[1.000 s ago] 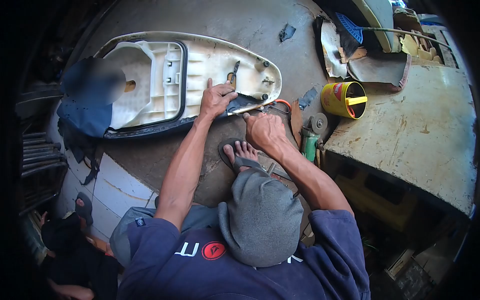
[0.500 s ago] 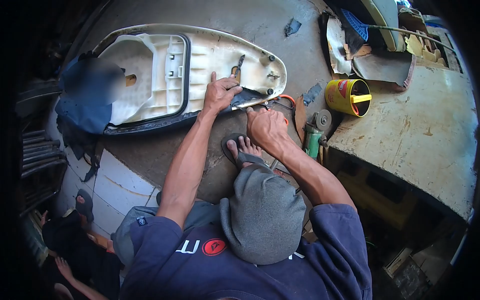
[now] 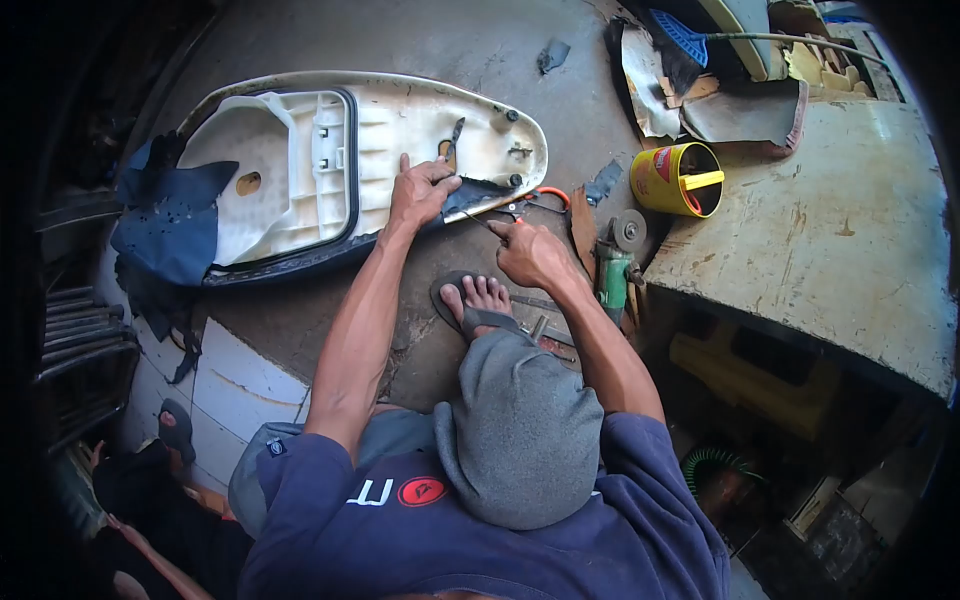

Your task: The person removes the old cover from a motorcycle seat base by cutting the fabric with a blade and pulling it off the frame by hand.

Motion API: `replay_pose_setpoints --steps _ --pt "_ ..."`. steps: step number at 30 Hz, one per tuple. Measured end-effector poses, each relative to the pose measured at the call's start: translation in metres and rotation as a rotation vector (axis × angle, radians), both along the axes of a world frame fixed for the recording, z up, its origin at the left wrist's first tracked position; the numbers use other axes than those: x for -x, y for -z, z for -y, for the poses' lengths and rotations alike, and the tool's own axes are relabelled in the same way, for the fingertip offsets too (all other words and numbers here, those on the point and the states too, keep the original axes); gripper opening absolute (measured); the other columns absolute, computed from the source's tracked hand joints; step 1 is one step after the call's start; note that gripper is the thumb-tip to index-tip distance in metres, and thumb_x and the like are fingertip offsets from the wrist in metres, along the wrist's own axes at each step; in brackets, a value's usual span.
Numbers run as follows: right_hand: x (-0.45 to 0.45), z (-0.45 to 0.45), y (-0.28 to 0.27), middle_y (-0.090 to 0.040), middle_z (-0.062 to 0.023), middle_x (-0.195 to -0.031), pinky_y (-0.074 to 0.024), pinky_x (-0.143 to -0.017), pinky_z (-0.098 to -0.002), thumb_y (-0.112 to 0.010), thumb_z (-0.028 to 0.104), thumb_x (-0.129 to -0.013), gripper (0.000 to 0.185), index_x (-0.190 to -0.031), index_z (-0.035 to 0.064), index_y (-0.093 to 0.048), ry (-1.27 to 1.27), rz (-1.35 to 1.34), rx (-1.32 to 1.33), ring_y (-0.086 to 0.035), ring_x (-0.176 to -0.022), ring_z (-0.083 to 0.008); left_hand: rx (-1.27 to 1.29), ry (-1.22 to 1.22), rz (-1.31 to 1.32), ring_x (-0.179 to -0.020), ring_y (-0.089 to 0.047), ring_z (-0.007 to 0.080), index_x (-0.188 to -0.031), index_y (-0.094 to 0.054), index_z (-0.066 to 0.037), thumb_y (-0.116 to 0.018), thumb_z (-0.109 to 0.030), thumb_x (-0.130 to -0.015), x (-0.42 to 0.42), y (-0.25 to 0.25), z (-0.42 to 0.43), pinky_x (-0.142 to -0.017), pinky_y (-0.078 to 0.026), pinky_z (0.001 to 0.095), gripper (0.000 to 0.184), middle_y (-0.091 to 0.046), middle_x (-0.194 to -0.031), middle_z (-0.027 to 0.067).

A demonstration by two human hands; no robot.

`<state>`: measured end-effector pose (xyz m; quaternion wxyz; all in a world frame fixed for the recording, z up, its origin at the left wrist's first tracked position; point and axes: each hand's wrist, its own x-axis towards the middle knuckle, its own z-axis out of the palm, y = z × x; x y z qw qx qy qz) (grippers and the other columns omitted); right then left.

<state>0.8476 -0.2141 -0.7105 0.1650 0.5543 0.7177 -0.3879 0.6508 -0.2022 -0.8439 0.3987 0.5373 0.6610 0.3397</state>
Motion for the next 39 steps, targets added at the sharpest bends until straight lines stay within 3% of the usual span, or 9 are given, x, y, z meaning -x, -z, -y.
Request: replay_pose_setpoints --steps 5,11,15,17,19,23,28,32,39 --pt "-0.039 -0.036 0.036 -0.068 -0.0313 -0.107 -0.0517 -0.091 -0.0482 -0.065 0.04 -0.088 0.06 -0.138 0.0065 -0.057 0.529 -0.28 -0.542 -0.067 -0.105 -0.0445 -0.064 0.236 -0.46 -0.108 -0.064 0.0288 -0.103 -0.072 -0.008 -0.07 -0.036 -0.087 -0.016 -0.039 -0.006 -0.112 -0.027 0.0587 0.033 -0.07 -0.103 0.0139" --pt "0.021 -0.068 0.087 -0.068 -0.0331 -0.1 -0.0506 -0.083 -0.0574 -0.06 0.029 -0.095 0.047 -0.135 0.0057 -0.052 0.461 -0.132 -0.545 -0.066 -0.094 -0.0514 0.007 0.412 -0.577 -0.082 -0.07 0.0363 -0.086 -0.074 -0.006 -0.071 -0.038 -0.084 -0.04 -0.023 -0.018 -0.082 -0.052 0.0479 0.033 -0.072 -0.083 0.0165" --pt "0.011 -0.074 0.096 -0.067 -0.0327 -0.092 -0.0497 -0.076 -0.0605 -0.055 0.023 -0.096 0.042 -0.134 0.0063 -0.048 0.398 -0.186 -0.56 -0.066 -0.085 -0.0524 0.01 0.206 -0.262 -0.076 -0.07 0.0374 -0.087 -0.073 -0.001 -0.067 -0.033 -0.088 -0.031 -0.016 -0.007 -0.071 -0.055 0.0461 0.032 -0.073 -0.082 0.0172" --pt "0.01 -0.067 0.098 -0.067 -0.0321 -0.089 -0.0501 -0.073 -0.06 -0.053 0.018 -0.097 0.042 -0.136 0.007 -0.045 0.407 -0.243 -0.606 -0.066 -0.082 -0.0519 -0.101 -0.812 1.065 -0.073 -0.07 0.0301 -0.1 -0.071 0.0 -0.064 -0.031 -0.092 -0.021 0.01 0.0 -0.068 -0.055 0.0432 0.033 -0.073 -0.089 0.0109" --pt "0.017 -0.074 0.094 -0.067 -0.0314 -0.087 -0.05 -0.073 -0.0601 -0.053 0.016 -0.096 0.044 -0.138 0.0077 -0.043 0.383 -0.234 -0.64 -0.066 -0.081 -0.0513 -0.202 -0.942 1.234 -0.075 -0.062 0.0147 -0.104 -0.068 0.0 -0.061 -0.024 -0.094 -0.015 -0.034 0.007 -0.061 -0.05 0.0296 0.027 -0.068 -0.096 0.0044" --pt "0.024 -0.074 0.092 -0.068 -0.0289 -0.098 -0.0512 -0.076 -0.0561 -0.054 0.015 -0.094 0.052 -0.144 0.0096 -0.04 0.394 -0.136 -0.598 -0.067 -0.087 -0.0487 -0.095 -0.71 1.56 -0.072 -0.055 0.0098 -0.119 -0.065 -0.002 -0.062 -0.029 -0.095 0.0 -0.009 0.023 -0.058 -0.044 0.0245 0.036 -0.066 -0.096 0.0024" --pt "0.028 -0.076 0.119 -0.06 -0.0241 -0.112 -0.0489 -0.086 -0.0502 -0.055 0.018 -0.095 0.048 -0.141 0.0062 -0.047 0.474 -0.181 -0.813 -0.061 -0.104 -0.0418 0.005 -0.626 1.225 -0.075 -0.058 0.0078 -0.125 -0.063 -0.002 -0.056 -0.042 -0.103 -0.024 -0.05 0.028 -0.064 -0.047 0.0244 0.046 -0.065 -0.094 -0.0002" --pt "0.034 -0.079 0.122 -0.059 -0.0222 -0.108 -0.0475 -0.087 -0.0503 -0.054 0.023 -0.097 0.041 -0.133 0.0036 -0.055 0.535 -0.19 -0.812 -0.06 -0.103 -0.0416 0.075 -0.625 1.078 -0.063 -0.05 0.0019 -0.091 -0.075 -0.003 -0.064 -0.04 -0.099 -0.03 -0.056 0.033 -0.056 -0.04 0.0199 0.04 -0.064 -0.076 -0.0043" --pt "0.043 -0.1 0.108 -0.066 -0.0167 -0.124 -0.0495 -0.093 -0.0481 -0.053 0.026 -0.098 0.037 -0.132 0.0099 -0.059 0.512 -0.157 -0.735 -0.064 -0.112 -0.0372 0.063 -0.814 1.062 -0.058 -0.049 0.0058 -0.085 -0.07 -0.005 -0.066 -0.036 -0.097 -0.036 -0.068 0.029 -0.051 -0.039 0.0232 0.034 -0.064 -0.075 -0.0013"
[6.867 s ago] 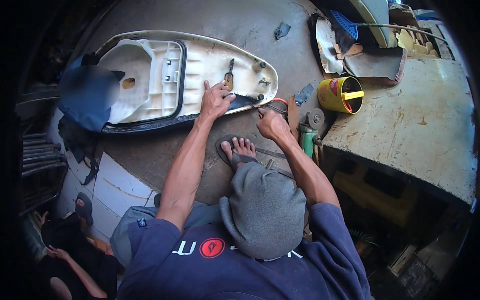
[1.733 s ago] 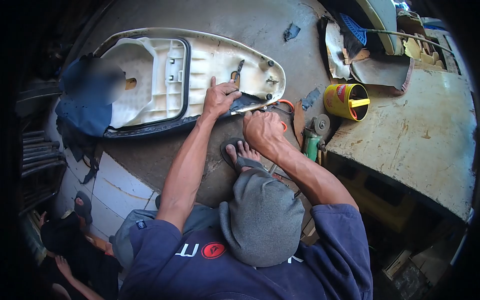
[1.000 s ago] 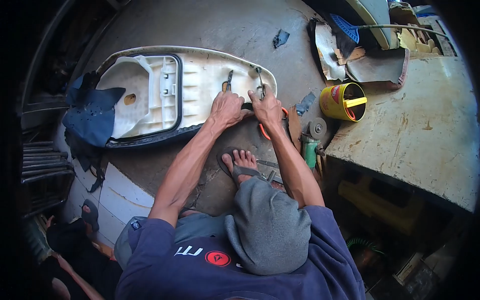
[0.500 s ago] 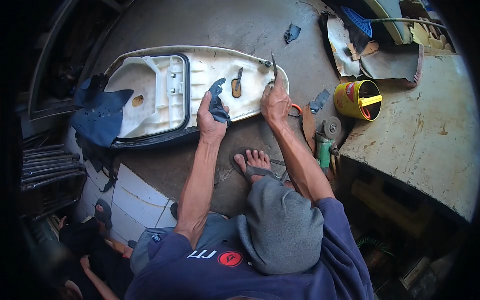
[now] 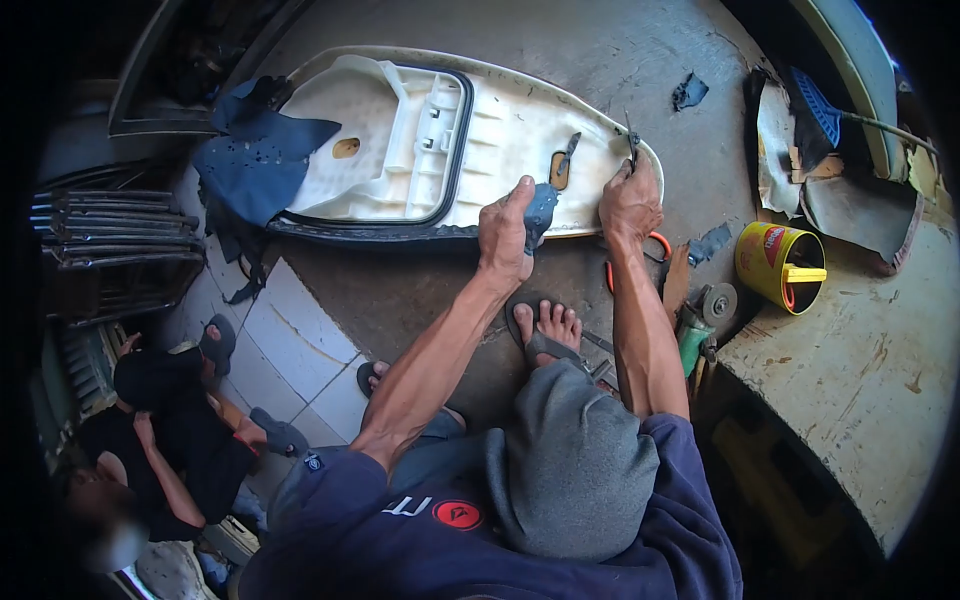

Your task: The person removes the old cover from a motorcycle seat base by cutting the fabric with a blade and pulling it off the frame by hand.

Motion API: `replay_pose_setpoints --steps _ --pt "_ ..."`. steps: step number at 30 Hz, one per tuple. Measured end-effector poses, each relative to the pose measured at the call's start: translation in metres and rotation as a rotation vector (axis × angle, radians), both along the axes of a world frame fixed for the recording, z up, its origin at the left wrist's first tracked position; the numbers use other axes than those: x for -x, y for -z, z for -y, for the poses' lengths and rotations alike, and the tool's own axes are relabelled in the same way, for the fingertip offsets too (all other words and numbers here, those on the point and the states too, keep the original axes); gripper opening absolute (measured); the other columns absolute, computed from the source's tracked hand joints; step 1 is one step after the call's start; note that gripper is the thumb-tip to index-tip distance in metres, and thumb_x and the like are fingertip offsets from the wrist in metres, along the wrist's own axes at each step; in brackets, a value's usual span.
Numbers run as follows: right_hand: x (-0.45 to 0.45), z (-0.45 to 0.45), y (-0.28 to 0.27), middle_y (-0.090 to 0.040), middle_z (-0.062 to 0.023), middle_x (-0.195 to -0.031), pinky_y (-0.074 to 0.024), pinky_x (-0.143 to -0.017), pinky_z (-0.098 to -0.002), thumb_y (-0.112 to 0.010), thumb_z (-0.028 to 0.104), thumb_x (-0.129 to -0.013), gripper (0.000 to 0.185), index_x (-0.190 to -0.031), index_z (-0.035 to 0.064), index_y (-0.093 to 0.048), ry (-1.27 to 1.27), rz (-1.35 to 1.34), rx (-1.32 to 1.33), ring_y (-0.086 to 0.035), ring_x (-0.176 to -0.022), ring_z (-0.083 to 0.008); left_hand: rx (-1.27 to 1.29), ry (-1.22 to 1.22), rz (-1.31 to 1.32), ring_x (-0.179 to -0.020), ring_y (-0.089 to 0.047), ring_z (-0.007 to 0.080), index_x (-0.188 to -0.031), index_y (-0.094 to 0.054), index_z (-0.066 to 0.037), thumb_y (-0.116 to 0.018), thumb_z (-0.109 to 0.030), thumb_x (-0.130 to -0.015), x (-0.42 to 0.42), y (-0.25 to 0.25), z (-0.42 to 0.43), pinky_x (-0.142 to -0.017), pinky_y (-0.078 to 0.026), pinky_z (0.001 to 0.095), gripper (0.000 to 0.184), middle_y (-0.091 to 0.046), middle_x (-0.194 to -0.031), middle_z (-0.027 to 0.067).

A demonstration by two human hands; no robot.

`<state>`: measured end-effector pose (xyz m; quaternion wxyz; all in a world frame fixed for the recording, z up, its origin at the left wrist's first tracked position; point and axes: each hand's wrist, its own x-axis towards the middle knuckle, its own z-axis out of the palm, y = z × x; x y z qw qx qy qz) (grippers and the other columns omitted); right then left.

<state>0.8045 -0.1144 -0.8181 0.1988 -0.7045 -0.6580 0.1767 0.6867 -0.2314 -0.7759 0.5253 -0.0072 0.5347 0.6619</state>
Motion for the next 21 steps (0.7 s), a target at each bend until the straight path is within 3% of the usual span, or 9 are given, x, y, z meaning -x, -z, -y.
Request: replay_pose_setpoints --steps 3,5,7,9,11,14,15,17,21 --pt "-0.008 -0.031 0.005 -0.068 -0.0126 -0.121 -0.0516 -0.089 -0.0479 -0.051 0.028 -0.1 0.036 -0.133 0.02 -0.059 0.046 0.122 0.025 -0.066 -0.108 -0.0372 0.1 0.189 -0.073 -0.052 -0.051 0.0084 -0.085 -0.069 -0.003 -0.068 -0.038 -0.094 0.01 -0.03 0.01 -0.044 -0.038 0.0259 0.036 -0.062 -0.069 0.0021" --pt "-0.017 -0.049 0.015 -0.068 -0.0122 -0.121 -0.0519 -0.089 -0.0475 -0.05 0.029 -0.1 0.035 -0.133 0.0202 -0.059 0.017 0.134 0.009 -0.066 -0.108 -0.037 0.18 0.34 -0.005 -0.052 -0.051 0.0082 -0.085 -0.068 -0.001 -0.067 -0.038 -0.095 0.03 -0.073 0.037 -0.045 -0.037 0.0251 0.038 -0.061 -0.067 0.001" --pt "-0.025 -0.067 0.018 -0.068 -0.0118 -0.121 -0.0519 -0.088 -0.0476 -0.05 0.031 -0.101 0.035 -0.134 0.0216 -0.058 -0.042 0.113 -0.033 -0.066 -0.107 -0.037 0.186 0.497 -0.084 -0.058 -0.054 0.0072 -0.09 -0.069 0.003 -0.064 -0.035 -0.097 0.063 -0.099 0.077 -0.049 -0.041 0.0246 0.039 -0.066 -0.076 0.0039" --pt "-0.028 -0.072 0.018 -0.068 -0.0123 -0.121 -0.0518 -0.088 -0.0476 -0.05 0.032 -0.101 0.035 -0.134 0.0219 -0.058 -0.071 0.109 -0.02 -0.066 -0.107 -0.037 0.392 0.638 -0.045 -0.062 -0.055 0.0073 -0.093 -0.069 0.007 -0.065 -0.031 -0.096 0.103 -0.151 0.119 -0.053 -0.041 0.0237 0.037 -0.067 -0.08 0.0048" --pt "-0.029 -0.08 0.023 -0.07 -0.0129 -0.117 -0.0519 -0.088 -0.0477 -0.05 0.035 -0.102 0.035 -0.134 0.0226 -0.058 -0.088 0.108 -0.037 -0.067 -0.105 -0.0372 0.455 0.684 -0.146 -0.057 -0.054 0.0082 -0.082 -0.07 0.005 -0.067 -0.027 -0.092 0.15 -0.202 0.165 -0.054 -0.041 0.0227 0.033 -0.063 -0.068 0.0028" --pt "-0.028 -0.093 0.029 -0.07 -0.0128 -0.116 -0.0521 -0.087 -0.0485 -0.049 0.036 -0.102 0.035 -0.133 0.023 -0.059 -0.118 0.151 -0.076 -0.067 -0.105 -0.0376 0.644 0.103 -0.431 -0.059 -0.061 0.0139 -0.087 -0.066 -0.002 -0.067 -0.03 -0.092 0.214 -0.268 0.243 -0.054 -0.049 0.0257 0.028 -0.065 -0.074 0.0066" --pt "-0.028 -0.096 0.031 -0.071 -0.0134 -0.114 -0.0523 -0.086 -0.0494 -0.049 0.036 -0.102 0.034 -0.132 0.0237 -0.059 -0.141 0.138 -0.116 -0.067 -0.103 -0.0382 0.725 -0.199 -0.723 -0.059 -0.062 0.014 -0.091 -0.066 -0.005 -0.066 -0.029 -0.094 0.235 -0.275 0.271 -0.051 -0.05 0.0282 0.024 -0.066 -0.078 0.0058" --pt "-0.027 -0.097 0.032 -0.071 -0.0137 -0.113 -0.0523 -0.085 -0.0497 -0.049 0.037 -0.102 0.034 -0.131 0.0239 -0.06 -0.164 0.132 -0.128 -0.067 -0.102 -0.0387 0.389 0.005 -0.666 -0.132 -0.051 0.0242 -0.147 -0.044 0.001 -0.049 -0.024 -0.103 0.28 -0.337 0.298 -0.111 -0.04 0.0366 0.051 -0.051 -0.144 0.0157" --pt "-0.034 -0.095 0.03 -0.071 -0.0154 -0.115 -0.0522 -0.087 -0.0497 -0.047 0.042 -0.102 0.037 -0.133 0.0257 -0.06 -0.13 0.158 -0.02 -0.067 -0.105 -0.0399 0.306 -0.262 -0.923 -0.126 -0.056 0.0227 -0.144 -0.049 0.001 -0.049 -0.025 -0.103 0.37 -0.42 0.376 -0.108 -0.043 0.0354 0.048 -0.056 -0.138 0.0157"
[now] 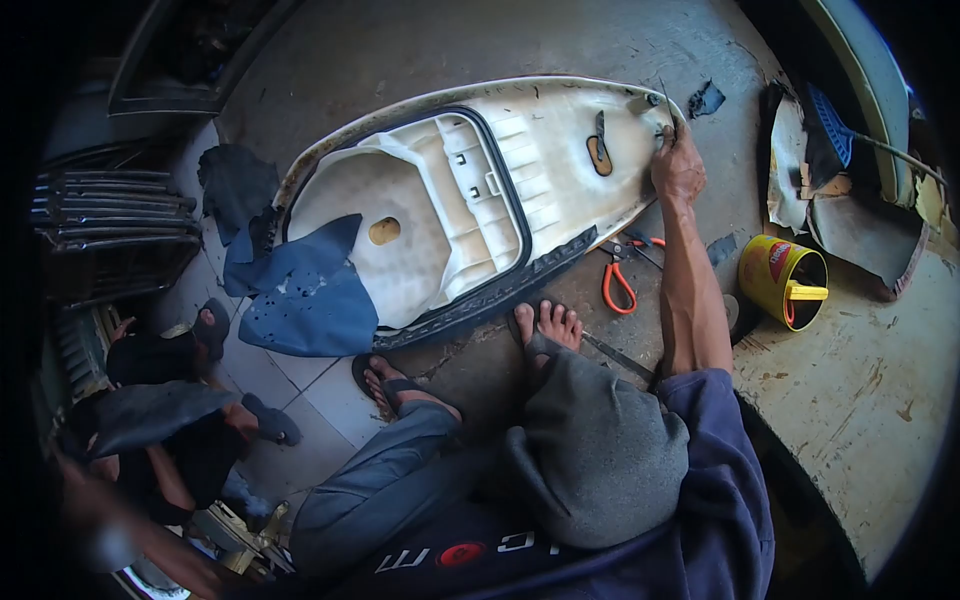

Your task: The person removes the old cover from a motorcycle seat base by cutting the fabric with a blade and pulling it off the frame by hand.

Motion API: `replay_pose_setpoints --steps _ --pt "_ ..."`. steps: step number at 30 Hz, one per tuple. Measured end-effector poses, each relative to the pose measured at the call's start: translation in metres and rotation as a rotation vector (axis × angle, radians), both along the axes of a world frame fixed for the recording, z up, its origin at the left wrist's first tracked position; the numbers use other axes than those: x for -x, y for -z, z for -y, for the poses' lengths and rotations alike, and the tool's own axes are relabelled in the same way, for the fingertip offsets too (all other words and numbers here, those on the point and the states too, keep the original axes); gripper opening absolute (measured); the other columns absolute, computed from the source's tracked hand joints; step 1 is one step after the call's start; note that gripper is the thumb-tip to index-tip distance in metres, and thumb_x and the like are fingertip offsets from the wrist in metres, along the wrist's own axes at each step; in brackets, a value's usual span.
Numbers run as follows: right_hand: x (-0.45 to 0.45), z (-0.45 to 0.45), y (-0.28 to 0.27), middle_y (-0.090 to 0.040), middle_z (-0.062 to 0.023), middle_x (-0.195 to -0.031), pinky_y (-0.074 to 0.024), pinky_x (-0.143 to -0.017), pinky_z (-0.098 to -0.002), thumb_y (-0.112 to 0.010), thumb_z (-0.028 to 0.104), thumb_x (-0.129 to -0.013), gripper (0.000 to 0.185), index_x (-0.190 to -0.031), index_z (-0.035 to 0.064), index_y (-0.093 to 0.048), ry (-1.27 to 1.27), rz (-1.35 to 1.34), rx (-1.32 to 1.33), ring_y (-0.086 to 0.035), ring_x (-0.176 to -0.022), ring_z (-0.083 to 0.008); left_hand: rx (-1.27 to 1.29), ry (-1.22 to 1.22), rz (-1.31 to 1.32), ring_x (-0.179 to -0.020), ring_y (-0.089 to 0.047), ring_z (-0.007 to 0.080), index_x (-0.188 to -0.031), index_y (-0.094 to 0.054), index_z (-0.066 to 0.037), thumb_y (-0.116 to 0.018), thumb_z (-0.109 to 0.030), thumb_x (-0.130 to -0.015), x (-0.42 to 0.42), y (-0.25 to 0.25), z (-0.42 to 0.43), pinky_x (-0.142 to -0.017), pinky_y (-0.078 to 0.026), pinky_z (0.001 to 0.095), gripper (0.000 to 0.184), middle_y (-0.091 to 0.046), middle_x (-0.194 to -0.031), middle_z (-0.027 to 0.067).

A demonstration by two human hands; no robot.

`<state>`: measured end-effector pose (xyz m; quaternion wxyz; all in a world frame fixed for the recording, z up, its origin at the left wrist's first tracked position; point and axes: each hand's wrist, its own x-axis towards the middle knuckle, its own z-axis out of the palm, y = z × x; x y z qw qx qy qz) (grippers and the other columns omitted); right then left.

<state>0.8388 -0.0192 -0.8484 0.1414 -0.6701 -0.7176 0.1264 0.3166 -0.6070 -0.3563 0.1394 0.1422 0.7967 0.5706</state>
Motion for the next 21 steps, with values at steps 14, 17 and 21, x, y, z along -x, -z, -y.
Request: replay_pose_setpoints --steps 14,17,21 --pt "-0.029 0.088 -0.073 -0.072 -0.0178 -0.103 -0.0522 -0.084 -0.0432 -0.05 0.032 -0.104 0.046 -0.146 0.0112 -0.049 -0.076 -0.303 0.036 -0.069 -0.091 -0.0364 0.755 0.668 -0.742 -0.135 -0.048 0.0393 -0.146 -0.047 -0.004 -0.061 -0.065 -0.089 -0.016 0.31 -0.348 -0.111 -0.04 0.0442 0.084 -0.049 -0.146 0.0251" --pt "-0.049 0.136 -0.099 -0.072 -0.0148 -0.088 -0.0538 -0.073 -0.0405 -0.054 0.033 -0.102 0.05 -0.148 0.013 -0.047 -0.082 -0.272 0.284 -0.069 -0.074 -0.0335 0.886 0.828 -0.49 -0.138 -0.046 0.0384 -0.149 -0.044 -0.007 -0.061 -0.068 -0.087 -0.071 0.366 -0.383 -0.113 -0.038 0.0437 0.09 -0.047 -0.149 0.0243" --pt "-0.075 0.187 -0.11 -0.071 -0.0213 -0.091 -0.0541 -0.073 -0.045 -0.06 0.033 -0.097 0.056 -0.15 0.0233 -0.045 -0.363 0.027 0.362 -0.071 -0.081 -0.0387 0.955 0.953 -0.186 -0.13 -0.055 0.038 -0.141 -0.057 -0.009 -0.064 -0.068 -0.085 -0.085 0.375 -0.396 -0.109 -0.042 0.0439 0.082 -0.06 -0.137 0.0217"
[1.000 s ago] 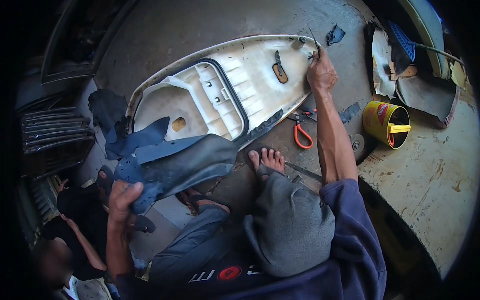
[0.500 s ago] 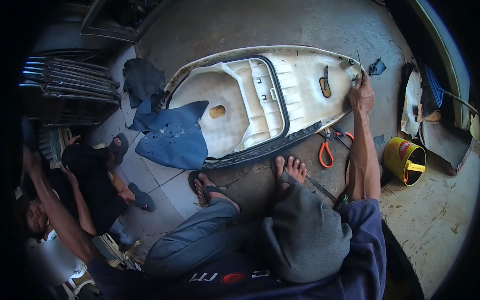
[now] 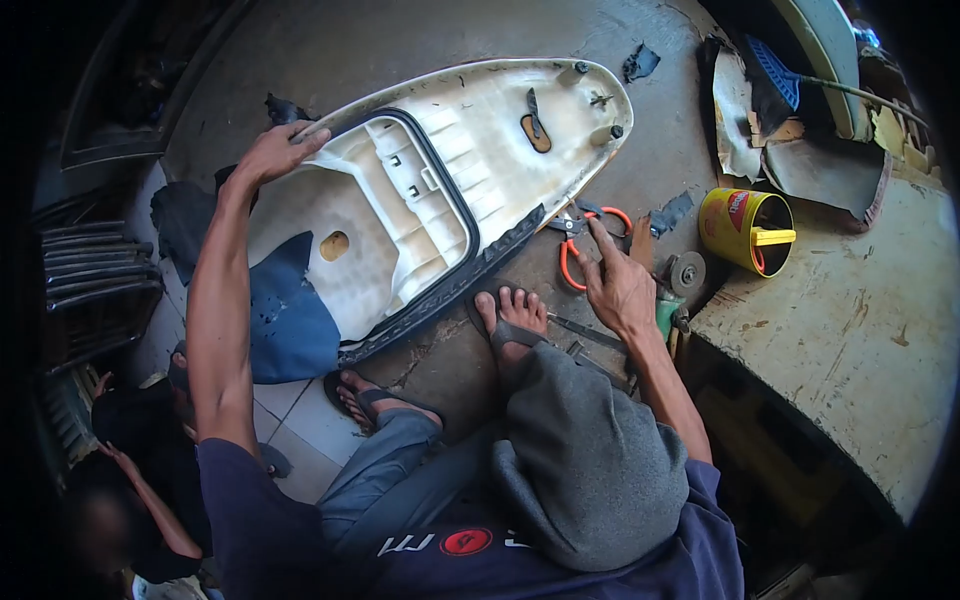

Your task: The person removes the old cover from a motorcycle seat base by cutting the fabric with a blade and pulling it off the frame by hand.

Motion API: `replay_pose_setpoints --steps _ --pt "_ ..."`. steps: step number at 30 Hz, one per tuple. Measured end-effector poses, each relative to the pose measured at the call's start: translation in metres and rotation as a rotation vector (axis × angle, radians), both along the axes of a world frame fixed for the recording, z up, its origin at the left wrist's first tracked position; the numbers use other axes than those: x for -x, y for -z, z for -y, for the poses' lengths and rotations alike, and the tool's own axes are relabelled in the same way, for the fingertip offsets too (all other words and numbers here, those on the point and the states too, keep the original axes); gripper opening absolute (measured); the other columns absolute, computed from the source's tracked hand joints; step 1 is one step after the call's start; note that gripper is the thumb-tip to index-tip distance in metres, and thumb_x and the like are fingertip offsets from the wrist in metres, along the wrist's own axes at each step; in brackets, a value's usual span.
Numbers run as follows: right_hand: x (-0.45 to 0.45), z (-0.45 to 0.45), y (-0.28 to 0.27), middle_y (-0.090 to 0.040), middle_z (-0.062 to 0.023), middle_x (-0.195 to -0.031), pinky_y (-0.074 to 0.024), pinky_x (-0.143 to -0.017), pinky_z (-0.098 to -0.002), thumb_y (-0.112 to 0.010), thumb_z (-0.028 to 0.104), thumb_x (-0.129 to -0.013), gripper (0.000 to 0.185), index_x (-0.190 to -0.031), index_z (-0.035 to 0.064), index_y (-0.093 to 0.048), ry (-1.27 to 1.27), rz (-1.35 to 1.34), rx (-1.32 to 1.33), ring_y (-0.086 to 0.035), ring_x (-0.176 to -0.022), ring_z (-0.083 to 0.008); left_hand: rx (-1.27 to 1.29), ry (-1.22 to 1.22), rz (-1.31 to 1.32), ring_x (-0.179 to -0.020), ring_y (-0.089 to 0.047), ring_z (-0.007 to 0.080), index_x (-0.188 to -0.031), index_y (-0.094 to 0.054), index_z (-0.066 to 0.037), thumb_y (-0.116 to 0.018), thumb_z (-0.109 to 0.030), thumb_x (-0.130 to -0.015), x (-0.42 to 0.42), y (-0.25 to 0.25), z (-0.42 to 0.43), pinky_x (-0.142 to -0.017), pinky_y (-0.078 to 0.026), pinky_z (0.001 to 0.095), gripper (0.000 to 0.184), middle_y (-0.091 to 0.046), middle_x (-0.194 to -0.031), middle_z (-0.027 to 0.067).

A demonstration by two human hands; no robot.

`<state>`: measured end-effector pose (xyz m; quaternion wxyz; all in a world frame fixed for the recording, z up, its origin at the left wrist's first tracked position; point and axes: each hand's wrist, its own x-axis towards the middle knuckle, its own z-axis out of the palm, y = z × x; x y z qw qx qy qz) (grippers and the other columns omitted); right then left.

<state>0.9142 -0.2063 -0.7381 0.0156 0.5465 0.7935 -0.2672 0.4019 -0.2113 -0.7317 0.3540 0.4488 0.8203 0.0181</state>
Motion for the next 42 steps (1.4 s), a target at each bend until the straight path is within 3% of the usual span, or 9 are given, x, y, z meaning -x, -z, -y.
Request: replay_pose_setpoints --steps 5,13,20,25,28,30,37,40,42 --pt "0.016 0.005 -0.019 -0.071 -0.0168 -0.085 -0.0545 -0.065 -0.0487 -0.059 0.033 -0.094 0.05 -0.143 0.0271 -0.055 -0.159 0.327 0.051 -0.071 -0.079 -0.0358 -0.059 0.051 0.35 -0.111 -0.064 0.0269 -0.135 -0.064 -0.012 -0.072 -0.056 -0.086 -0.009 -0.047 0.02 -0.097 -0.048 0.038 0.066 -0.07 -0.119 0.0159" --pt "0.031 -0.01 -0.037 -0.071 -0.0188 -0.094 -0.0552 -0.069 -0.0483 -0.048 0.016 -0.095 0.05 -0.145 0.0206 -0.053 -0.319 0.522 0.004 -0.072 -0.08 -0.0356 -0.159 0.018 0.514 -0.129 -0.053 0.0285 -0.144 -0.054 -0.011 -0.073 -0.06 -0.082 -0.021 -0.049 0.048 -0.108 -0.04 0.0357 0.081 -0.06 -0.135 0.0162" --pt "0.046 -0.005 -0.021 -0.07 -0.0223 -0.093 -0.0566 -0.067 -0.0451 -0.049 0.013 -0.095 0.054 -0.148 0.0086 -0.046 -0.451 0.677 -0.058 -0.073 -0.079 -0.0343 -0.152 0.001 0.575 -0.125 -0.057 0.0266 -0.144 -0.052 -0.005 -0.089 -0.028 -0.066 -0.023 -0.043 0.046 -0.11 -0.039 0.0342 0.089 -0.063 -0.131 0.0164" --pt "0.022 -0.03 0.042 -0.07 -0.0269 -0.097 -0.0558 -0.076 -0.0477 -0.052 0.013 -0.092 0.052 -0.143 0.0187 -0.055 -0.032 -0.098 0.224 -0.072 -0.088 -0.0395 -0.09 -0.086 0.629 -0.114 -0.061 0.0241 -0.137 -0.059 -0.002 -0.087 -0.02 -0.068 -0.02 -0.03 0.049 -0.103 -0.042 0.0319 0.077 -0.067 -0.121 0.0138" --pt "0.051 -0.033 -0.022 -0.068 -0.0308 -0.101 -0.0559 -0.081 -0.0478 -0.048 0.017 -0.092 0.054 -0.145 0.0283 -0.053 -0.212 0.343 0.197 -0.071 -0.096 -0.0385 -0.185 -0.09 0.613 -0.123 -0.056 0.0234 -0.141 -0.055 -0.002 -0.089 -0.022 -0.067 -0.015 -0.02 0.062 -0.109 -0.038 0.0319 0.083 -0.064 -0.129 0.013" --pt "0.039 -0.029 -0.034 -0.071 -0.0245 -0.09 -0.0565 -0.066 -0.0483 -0.048 0.014 -0.093 0.053 -0.145 0.0249 -0.053 -0.207 0.374 0.047 -0.072 -0.077 -0.0391 -0.033 -0.256 0.793 -0.128 -0.054 0.0258 -0.146 -0.048 -0.002 -0.089 -0.022 -0.068 -0.037 -0.055 0.06 -0.113 -0.033 0.0327 0.091 -0.059 -0.137 0.0141" --pt "0.042 -0.036 -0.013 -0.071 -0.02 -0.09 -0.0565 -0.065 -0.0476 -0.048 0.01 -0.093 0.057 -0.15 0.0158 -0.046 -0.427 0.677 -0.148 -0.072 -0.074 -0.035 -0.174 -0.096 0.587 -0.126 -0.055 0.0263 -0.144 -0.051 -0.001 -0.088 -0.024 -0.07 -0.03 -0.04 0.065 -0.11 -0.037 0.0327 0.086 -0.061 -0.133 0.0146" --pt "0.043 -0.028 0.005 -0.071 -0.0203 -0.086 -0.0561 -0.067 -0.0464 -0.049 0.011 -0.093 0.058 -0.15 0.0179 -0.046 -0.282 0.564 -0.073 -0.071 -0.074 -0.0344 -0.098 -0.217 0.792 -0.119 -0.059 0.0239 -0.144 -0.051 -0.001 -0.086 -0.022 -0.071 -0.037 -0.047 0.064 -0.104 -0.042 0.0317 0.083 -0.063 -0.13 0.0137" --pt "0.031 -0.058 0.037 -0.069 -0.0239 -0.082 -0.0546 -0.069 -0.0473 -0.049 0.008 -0.086 0.061 -0.145 0.0243 -0.053 -0.034 0.03 0.245 -0.07 -0.076 -0.0378 -0.085 -0.181 0.771 -0.12 -0.058 0.0236 -0.143 -0.053 -0.002 -0.085 -0.019 -0.071 -0.026 -0.034 0.069 -0.103 -0.043 0.031 0.082 -0.063 -0.13 0.014"
